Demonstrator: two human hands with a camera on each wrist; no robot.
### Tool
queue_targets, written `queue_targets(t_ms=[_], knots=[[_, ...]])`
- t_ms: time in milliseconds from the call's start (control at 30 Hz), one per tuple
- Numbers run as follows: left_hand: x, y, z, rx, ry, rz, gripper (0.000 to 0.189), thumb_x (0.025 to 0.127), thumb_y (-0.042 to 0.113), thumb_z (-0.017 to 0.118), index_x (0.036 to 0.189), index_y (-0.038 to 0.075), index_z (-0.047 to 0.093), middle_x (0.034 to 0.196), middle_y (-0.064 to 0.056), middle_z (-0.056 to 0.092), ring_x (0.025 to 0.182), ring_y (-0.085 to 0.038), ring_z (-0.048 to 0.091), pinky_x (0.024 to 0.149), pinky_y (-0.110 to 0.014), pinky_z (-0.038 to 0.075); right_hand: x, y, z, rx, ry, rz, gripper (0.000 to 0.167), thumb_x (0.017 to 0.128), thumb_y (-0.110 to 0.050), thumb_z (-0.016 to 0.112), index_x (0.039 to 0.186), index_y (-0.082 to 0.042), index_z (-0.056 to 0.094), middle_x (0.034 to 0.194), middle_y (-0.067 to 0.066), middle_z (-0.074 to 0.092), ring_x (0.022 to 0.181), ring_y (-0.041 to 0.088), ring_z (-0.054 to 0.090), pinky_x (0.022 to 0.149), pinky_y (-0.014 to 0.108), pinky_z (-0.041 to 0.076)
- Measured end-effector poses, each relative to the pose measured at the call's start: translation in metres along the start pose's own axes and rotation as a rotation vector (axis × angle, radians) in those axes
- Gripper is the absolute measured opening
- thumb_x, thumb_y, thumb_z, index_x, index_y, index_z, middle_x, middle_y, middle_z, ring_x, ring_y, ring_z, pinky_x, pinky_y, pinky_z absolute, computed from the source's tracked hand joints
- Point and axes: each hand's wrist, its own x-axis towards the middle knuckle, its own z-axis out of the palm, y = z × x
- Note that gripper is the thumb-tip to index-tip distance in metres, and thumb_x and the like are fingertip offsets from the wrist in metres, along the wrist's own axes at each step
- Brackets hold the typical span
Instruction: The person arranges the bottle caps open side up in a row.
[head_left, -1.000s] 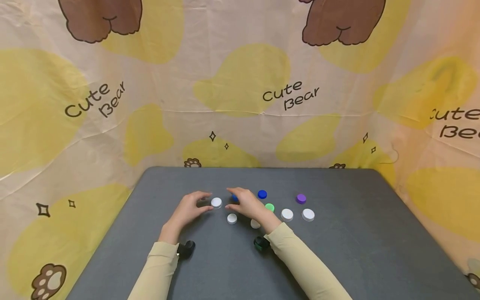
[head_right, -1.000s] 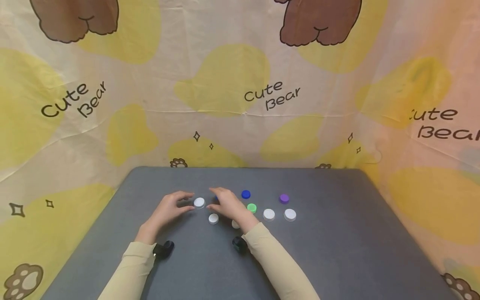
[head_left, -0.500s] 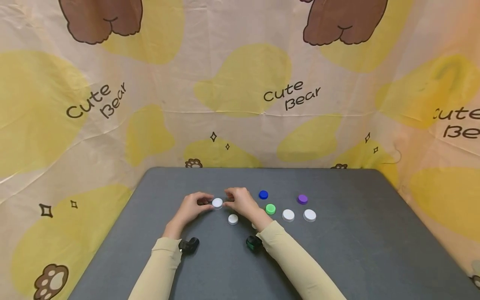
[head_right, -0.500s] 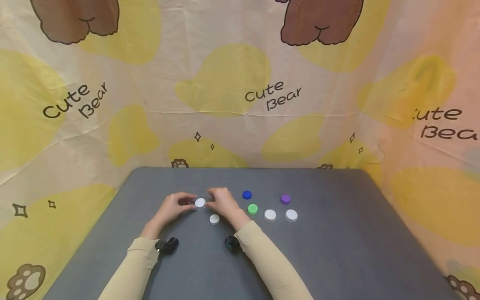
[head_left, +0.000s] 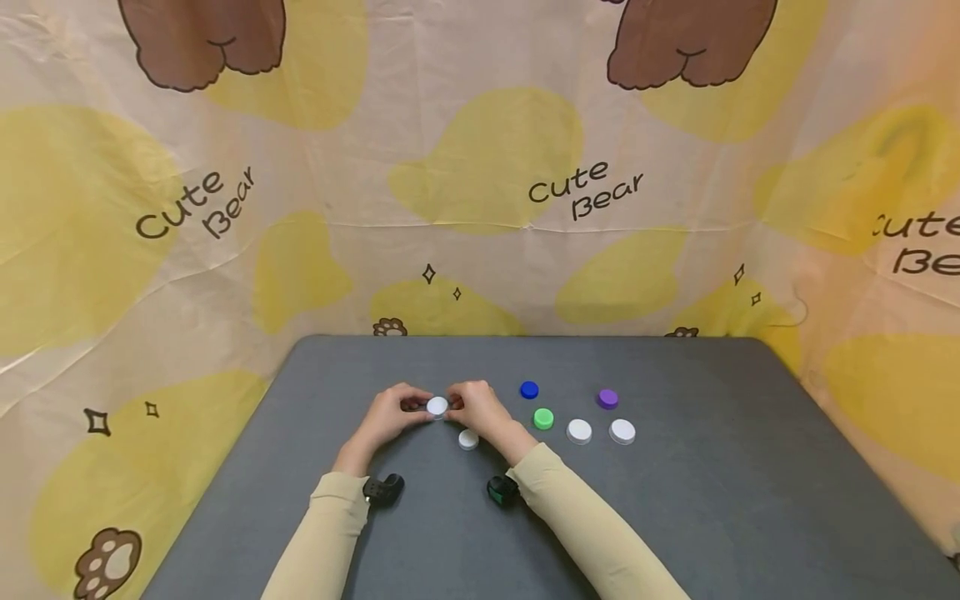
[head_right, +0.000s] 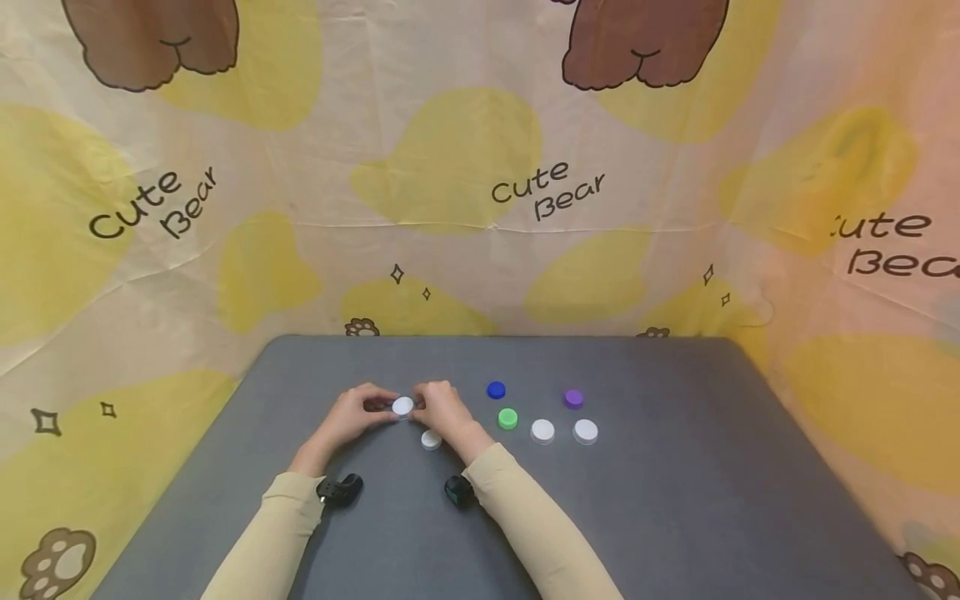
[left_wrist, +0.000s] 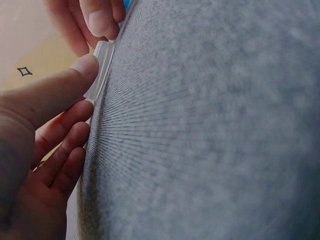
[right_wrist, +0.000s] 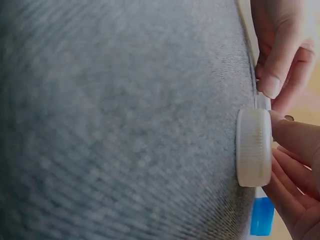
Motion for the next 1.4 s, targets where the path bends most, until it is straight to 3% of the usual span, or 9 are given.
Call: queue_targets(t_ms=[333,1100,1400], knots=[[0.0009,0.0018,0.0026,0.0,0.002,-0.026,0.03,0.074,0.022,0.082,0.102,0.015,0.074,0.093,-0.001,0.065,0.085,-0.016,0.058,0.076,-0.032,0.047,0.0026,0.0011,0.0043,-0.043,0.011,0.014,0.02,0.076,-0.019,0.08,0.093,-0.009,0.074,0.081,0.001,0.068,0.072,0.009,0.062,0.064,0.018,0.046],[-0.0001,0.0067,0.0055,0.0,0.02,-0.076,0.026,0.075,0.017,0.081,0.099,0.013,0.072,0.093,-0.003,0.061,0.083,-0.016,0.057,0.076,-0.032,0.046,0.0036,-0.0056,0.0059,-0.041,-0.023,0.067,0.021,0.079,-0.02,0.078,0.095,-0.009,0.072,0.082,0.002,0.061,0.073,0.01,0.057,0.064,0.02,0.044],[-0.0017,0.0105,0.0042,-0.012,0.033,-0.088,0.026,0.076,0.017,0.08,0.1,0.012,0.071,0.093,-0.006,0.06,0.082,-0.019,0.058,0.073,-0.033,0.047,0.001,-0.0073,0.0042,-0.045,0.004,0.041,0.021,0.08,-0.018,0.077,0.098,-0.008,0.071,0.086,0.004,0.061,0.077,0.012,0.061,0.067,0.02,0.047]])
